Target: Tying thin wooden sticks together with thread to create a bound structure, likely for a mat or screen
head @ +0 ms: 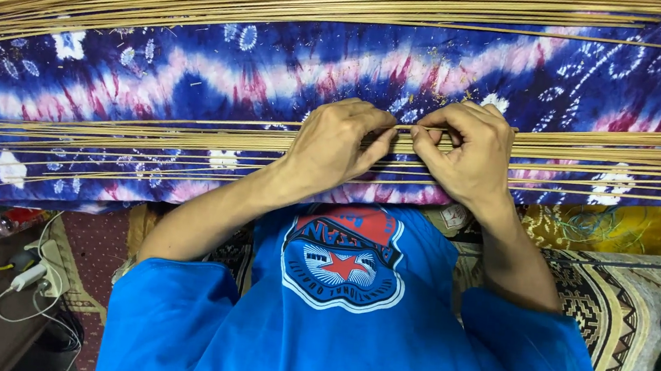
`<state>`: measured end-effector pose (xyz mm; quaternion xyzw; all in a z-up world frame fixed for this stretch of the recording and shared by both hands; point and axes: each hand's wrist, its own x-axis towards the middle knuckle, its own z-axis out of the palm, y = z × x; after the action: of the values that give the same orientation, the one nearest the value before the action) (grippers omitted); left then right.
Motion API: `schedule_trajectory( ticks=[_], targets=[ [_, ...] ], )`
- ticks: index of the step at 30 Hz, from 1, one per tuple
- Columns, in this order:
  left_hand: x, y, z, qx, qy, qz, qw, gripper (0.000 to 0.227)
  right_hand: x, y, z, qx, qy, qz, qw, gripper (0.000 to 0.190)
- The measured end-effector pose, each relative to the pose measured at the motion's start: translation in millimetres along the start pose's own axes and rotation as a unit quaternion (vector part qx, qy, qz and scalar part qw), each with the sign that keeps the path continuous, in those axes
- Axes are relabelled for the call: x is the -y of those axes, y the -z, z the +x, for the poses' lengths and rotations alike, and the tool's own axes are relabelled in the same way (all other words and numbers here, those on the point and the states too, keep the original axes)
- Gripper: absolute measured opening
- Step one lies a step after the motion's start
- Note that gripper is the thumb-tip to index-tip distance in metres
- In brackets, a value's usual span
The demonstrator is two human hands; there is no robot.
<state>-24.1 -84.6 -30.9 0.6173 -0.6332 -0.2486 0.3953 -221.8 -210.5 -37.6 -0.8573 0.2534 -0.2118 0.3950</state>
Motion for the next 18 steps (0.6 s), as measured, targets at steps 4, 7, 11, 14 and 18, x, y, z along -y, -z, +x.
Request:
schedule_trajectory(
  ticks=[4, 7, 11, 14, 18],
  targets=[
    [3, -6, 2, 0.005, 0.014, -0.008, 1.000, 0.017, 1, 3, 3, -0.001, -0.007, -0.008, 1.000, 0.007],
    [6, -10, 1, 0.007, 0.020, -0.009, 1.000, 0.016, -3, 4, 2, 0.000, -0.008, -0.001, 1.000, 0.007],
    [3, -6, 4, 0.012, 0.027, -0.018, 0.999, 0.015, -7, 5, 0, -0.001, 0.000, -0.001, 1.000, 0.003],
    [-2, 2, 10, 0.021, 0.030, -0.016, 0.999, 0.015, -20, 4, -3, 0.004, 0.012, 0.009, 1.000, 0.005],
    [1, 4, 14, 0.042, 0.030, 0.003, 0.999, 0.018, 1, 24, 9, 0.043, 0.030, 0.050, 0.997, 0.006]
  ],
)
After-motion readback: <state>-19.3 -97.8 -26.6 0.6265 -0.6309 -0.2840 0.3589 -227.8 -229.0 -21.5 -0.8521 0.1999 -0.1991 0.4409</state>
